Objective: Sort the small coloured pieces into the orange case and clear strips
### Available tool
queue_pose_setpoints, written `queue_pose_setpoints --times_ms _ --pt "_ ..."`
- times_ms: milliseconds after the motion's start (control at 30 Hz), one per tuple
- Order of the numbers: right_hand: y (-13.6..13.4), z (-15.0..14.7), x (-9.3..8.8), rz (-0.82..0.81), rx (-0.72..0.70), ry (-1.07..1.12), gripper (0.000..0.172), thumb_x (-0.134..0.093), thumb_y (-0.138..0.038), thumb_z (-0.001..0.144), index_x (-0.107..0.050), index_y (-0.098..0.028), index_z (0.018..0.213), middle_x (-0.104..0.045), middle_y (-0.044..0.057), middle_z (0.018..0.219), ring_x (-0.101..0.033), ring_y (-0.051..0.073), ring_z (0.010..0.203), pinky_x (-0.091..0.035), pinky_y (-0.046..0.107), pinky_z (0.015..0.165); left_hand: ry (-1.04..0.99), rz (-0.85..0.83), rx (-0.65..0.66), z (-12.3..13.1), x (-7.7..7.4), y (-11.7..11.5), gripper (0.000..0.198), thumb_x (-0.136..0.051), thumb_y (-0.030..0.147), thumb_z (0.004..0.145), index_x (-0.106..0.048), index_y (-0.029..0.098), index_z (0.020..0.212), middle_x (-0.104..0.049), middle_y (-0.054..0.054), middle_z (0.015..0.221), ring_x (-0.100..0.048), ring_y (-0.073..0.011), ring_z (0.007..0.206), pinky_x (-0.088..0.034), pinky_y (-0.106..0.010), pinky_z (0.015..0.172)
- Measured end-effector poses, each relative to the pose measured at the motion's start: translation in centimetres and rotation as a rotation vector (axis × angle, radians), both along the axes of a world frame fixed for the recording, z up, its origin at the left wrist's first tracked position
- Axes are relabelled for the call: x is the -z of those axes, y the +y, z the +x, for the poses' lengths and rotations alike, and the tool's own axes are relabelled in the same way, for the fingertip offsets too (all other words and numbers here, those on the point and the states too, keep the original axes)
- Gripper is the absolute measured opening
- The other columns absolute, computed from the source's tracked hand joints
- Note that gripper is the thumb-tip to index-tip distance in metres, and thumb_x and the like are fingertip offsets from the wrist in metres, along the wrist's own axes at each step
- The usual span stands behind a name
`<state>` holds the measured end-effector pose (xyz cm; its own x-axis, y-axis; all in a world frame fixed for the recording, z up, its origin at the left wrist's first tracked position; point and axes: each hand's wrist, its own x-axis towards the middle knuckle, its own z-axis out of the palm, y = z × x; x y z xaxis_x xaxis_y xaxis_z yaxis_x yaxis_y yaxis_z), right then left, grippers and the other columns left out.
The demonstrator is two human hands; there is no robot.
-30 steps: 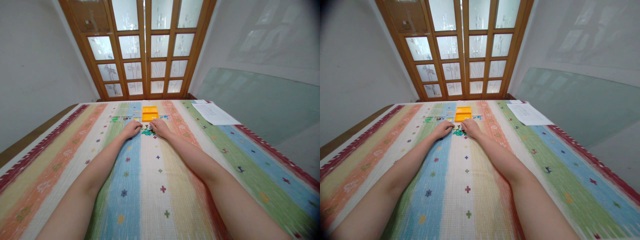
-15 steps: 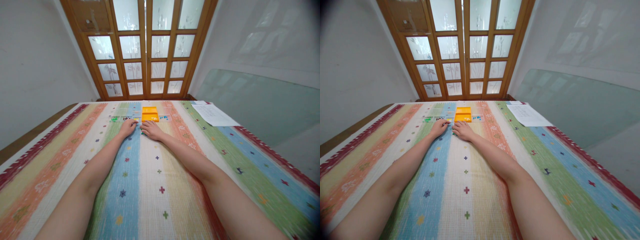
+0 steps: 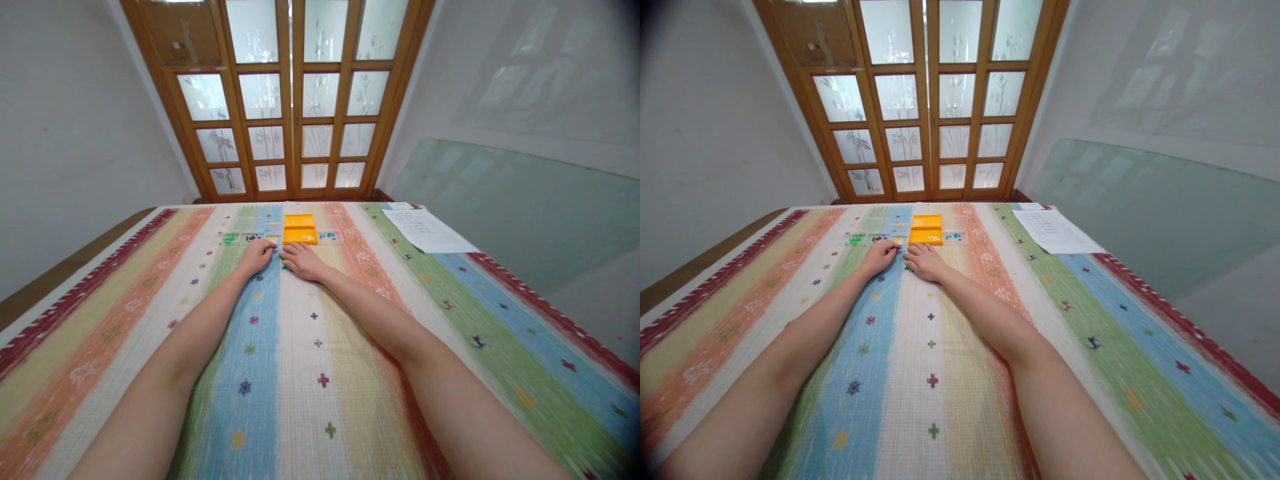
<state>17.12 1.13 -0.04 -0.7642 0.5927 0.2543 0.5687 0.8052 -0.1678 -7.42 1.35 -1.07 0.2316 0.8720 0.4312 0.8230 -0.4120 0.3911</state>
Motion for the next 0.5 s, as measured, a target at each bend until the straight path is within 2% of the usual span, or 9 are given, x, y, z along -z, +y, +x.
queue_pose_setpoints --times_ms 333,500 --pt "0.44 -0.13 0.73 -0.023 -0.003 0.024 0.049 -0.037 -0.041 0.115 -0.057 -0.026 0.157 -0.052 0.009 0.165 -0.037 0.029 0.160 -0.027 0.059 0.129 0.003 -0.008 0.002 0.02 -0.02 0.05 0.032 -0.053 0.022 0.097 -0.082 0.021 0.111 -0.080 -0.009 0.117 -0.071 -0.0269 0.112 -0.053 -0.043 0.108" --pt "0.80 0.01 0.87 0.015 0.041 0.100 0.050 -0.035 -0.042 0.116 -0.058 -0.025 0.156 -0.054 0.009 0.163 -0.043 0.027 0.156 -0.029 0.053 0.128 0.007 -0.011 0.005 0.08 -0.14 -0.06 0.032 -0.052 0.023 0.098 -0.082 0.020 0.111 -0.080 -0.009 0.116 -0.071 -0.0268 0.111 -0.054 -0.043 0.107"
